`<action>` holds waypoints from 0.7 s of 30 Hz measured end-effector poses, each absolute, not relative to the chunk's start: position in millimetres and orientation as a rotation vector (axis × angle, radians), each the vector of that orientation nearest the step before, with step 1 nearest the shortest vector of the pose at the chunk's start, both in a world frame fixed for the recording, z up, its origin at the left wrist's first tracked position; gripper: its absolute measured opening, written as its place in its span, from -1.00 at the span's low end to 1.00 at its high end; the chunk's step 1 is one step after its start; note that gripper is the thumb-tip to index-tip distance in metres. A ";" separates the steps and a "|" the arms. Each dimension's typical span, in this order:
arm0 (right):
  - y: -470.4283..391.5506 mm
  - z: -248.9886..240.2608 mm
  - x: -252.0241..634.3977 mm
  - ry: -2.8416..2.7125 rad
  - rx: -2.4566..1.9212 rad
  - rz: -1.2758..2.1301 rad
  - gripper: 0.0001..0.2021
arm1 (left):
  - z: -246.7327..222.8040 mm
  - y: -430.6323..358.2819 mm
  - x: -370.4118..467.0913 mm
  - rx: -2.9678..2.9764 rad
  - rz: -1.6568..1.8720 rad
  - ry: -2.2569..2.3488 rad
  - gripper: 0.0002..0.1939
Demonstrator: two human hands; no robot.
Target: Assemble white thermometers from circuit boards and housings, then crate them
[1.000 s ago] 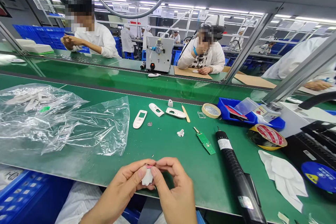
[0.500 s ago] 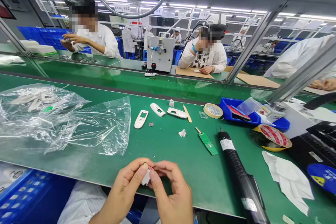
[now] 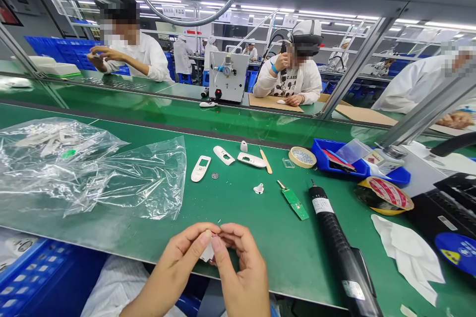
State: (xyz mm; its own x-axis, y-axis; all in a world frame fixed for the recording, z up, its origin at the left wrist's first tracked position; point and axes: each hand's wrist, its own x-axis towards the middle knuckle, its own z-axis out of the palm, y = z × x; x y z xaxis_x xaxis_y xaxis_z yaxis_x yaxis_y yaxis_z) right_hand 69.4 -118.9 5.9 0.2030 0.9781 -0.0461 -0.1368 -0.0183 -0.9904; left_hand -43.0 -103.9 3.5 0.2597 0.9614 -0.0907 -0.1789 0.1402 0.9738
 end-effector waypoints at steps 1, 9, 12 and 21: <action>-118.7 5.0 69.0 -0.944 -1.223 1.134 -0.77 | 2.6 -104.6 -42.5 1.124 1.039 0.955 -0.75; -116.3 -4.2 63.5 -0.872 -1.233 1.048 -0.73 | 0.0 -105.2 -38.8 1.211 1.113 1.016 -0.72; -114.1 -1.9 63.8 -0.866 -1.228 1.110 -0.75 | 2.3 -102.2 -39.9 1.072 1.068 0.965 -0.72; -113.3 6.3 68.2 -0.913 -1.226 1.212 -0.80 | -1.6 -99.0 -43.8 0.770 1.013 0.792 -0.70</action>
State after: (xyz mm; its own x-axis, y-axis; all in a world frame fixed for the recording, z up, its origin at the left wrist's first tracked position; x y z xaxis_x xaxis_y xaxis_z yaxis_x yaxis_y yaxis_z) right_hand 68.2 -113.3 6.3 0.1702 0.9802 -0.1007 -0.1737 -0.0708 -0.9822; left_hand -43.8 -99.0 -1.6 0.3171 0.9260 -0.2050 -0.4219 0.3313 0.8440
